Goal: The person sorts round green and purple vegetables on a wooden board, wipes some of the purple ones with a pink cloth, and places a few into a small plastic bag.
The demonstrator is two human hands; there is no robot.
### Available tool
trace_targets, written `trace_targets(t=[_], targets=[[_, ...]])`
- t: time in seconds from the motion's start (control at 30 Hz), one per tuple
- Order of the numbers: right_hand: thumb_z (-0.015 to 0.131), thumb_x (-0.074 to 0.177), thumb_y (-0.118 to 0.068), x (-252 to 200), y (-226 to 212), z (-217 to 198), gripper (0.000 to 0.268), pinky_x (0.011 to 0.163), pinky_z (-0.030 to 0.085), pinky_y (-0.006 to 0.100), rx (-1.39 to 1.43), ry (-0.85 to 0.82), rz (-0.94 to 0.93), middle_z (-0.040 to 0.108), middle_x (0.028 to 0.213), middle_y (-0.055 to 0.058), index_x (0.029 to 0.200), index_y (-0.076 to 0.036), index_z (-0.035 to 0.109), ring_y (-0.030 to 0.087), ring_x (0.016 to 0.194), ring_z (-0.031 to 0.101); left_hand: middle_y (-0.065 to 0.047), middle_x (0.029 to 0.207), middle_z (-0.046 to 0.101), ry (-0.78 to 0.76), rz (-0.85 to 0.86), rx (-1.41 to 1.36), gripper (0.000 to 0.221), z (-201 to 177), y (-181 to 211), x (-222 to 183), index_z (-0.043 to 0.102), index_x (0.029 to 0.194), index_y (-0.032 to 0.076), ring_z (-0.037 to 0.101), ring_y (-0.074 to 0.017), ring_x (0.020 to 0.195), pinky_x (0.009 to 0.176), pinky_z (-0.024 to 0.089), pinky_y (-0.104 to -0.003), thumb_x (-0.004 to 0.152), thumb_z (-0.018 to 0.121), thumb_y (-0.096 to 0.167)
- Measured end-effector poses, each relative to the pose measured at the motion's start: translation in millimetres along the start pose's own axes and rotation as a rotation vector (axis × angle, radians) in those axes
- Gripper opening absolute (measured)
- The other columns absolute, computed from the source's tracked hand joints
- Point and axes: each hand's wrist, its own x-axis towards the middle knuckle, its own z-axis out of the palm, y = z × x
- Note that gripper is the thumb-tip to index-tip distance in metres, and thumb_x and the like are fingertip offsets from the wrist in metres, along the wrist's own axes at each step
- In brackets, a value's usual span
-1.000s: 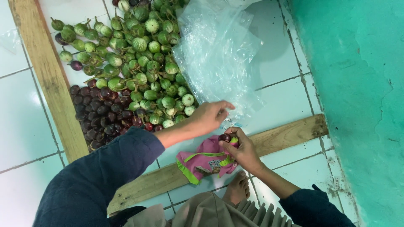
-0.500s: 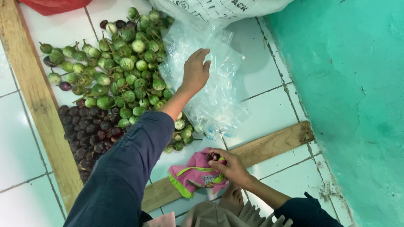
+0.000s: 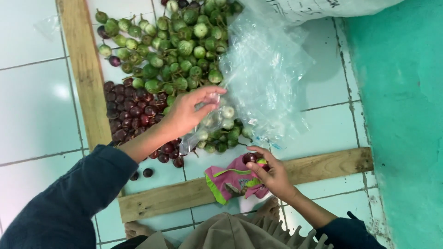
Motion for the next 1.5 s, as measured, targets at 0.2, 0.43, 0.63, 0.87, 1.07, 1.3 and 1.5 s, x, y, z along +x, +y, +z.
trace_targets(t=[0.2,0.43,0.63,0.87,1.07,1.3,1.5], targets=[[0.082,0.085,-0.01,21,-16,15,0.039,0.092,0.055,0.042,0.015,0.155,-0.132,0.077,0.097,0.015,0.121,-0.001,0.069,0.021,0.091,0.068,-0.025,0.108,0.072,-0.081,-0.129,0.018,0.068,-20,-62,-83,0.042,0.157,0.012,0.07,-0.0403,0.108,0.1,0.053,-0.058,0.094,0.06,-0.008],[0.078,0.09,-0.01,41,-54,51,0.037,0.095,0.053,0.037,0.086,0.083,-0.196,0.071,0.1,0.011,0.124,0.001,0.071,0.015,0.099,0.061,-0.016,0.119,0.073,-0.099,-0.178,0.137,0.064,-25,-84,-132,0.04,0.158,0.02,0.07,-0.0346,0.113,0.099,0.053,-0.052,0.099,0.06,0.006],[0.083,0.084,-0.009,34,-58,69,0.037,0.095,0.053,0.041,0.007,-0.026,-0.271,0.073,0.1,0.016,0.118,0.0,0.076,0.024,0.098,0.068,-0.019,0.118,0.073,-0.09,-0.16,0.076,0.064,-21,-87,-142,0.04,0.158,0.015,0.071,-0.0362,0.111,0.096,0.056,-0.052,0.099,0.06,0.0],[0.078,0.091,-0.008,36,-39,72,0.013,0.085,0.052,0.038,-0.067,-0.06,-0.306,0.062,0.102,0.014,0.102,-0.004,0.081,0.023,0.095,0.062,-0.015,0.111,0.075,-0.105,-0.183,-0.084,0.065,-3,-100,-150,0.04,0.158,0.016,0.073,-0.0312,0.107,0.097,0.056,-0.047,0.098,0.059,-0.002],[0.077,0.094,-0.013,48,-26,70,0.017,0.095,0.048,0.039,-0.093,-0.038,-0.206,0.064,0.109,0.014,0.109,-0.004,0.079,0.024,0.103,0.064,-0.018,0.11,0.073,-0.074,-0.213,-0.139,0.064,26,-133,-154,0.043,0.156,0.016,0.072,-0.0327,0.107,0.096,0.056,-0.048,0.098,0.059,-0.005],[0.082,0.086,-0.01,57,16,69,0.047,0.055,0.049,0.03,-0.217,-0.19,0.137,0.075,0.098,0.011,0.132,-0.012,0.071,0.013,0.057,0.064,-0.018,0.11,0.069,-0.16,-0.394,0.161,0.065,35,-202,-155,0.044,0.154,0.022,0.069,-0.0388,0.106,0.087,0.058,-0.051,0.094,0.058,0.0],[0.074,0.095,-0.023,53,16,85,0.052,0.102,0.05,0.053,-0.463,-0.378,0.124,0.076,0.109,0.017,0.145,-0.019,0.062,0.042,0.117,0.066,-0.014,0.12,0.067,-0.325,-0.567,0.264,0.066,24,-191,-154,0.044,0.154,0.024,0.065,-0.0352,0.115,0.091,0.057,-0.046,0.092,0.056,0.004]])
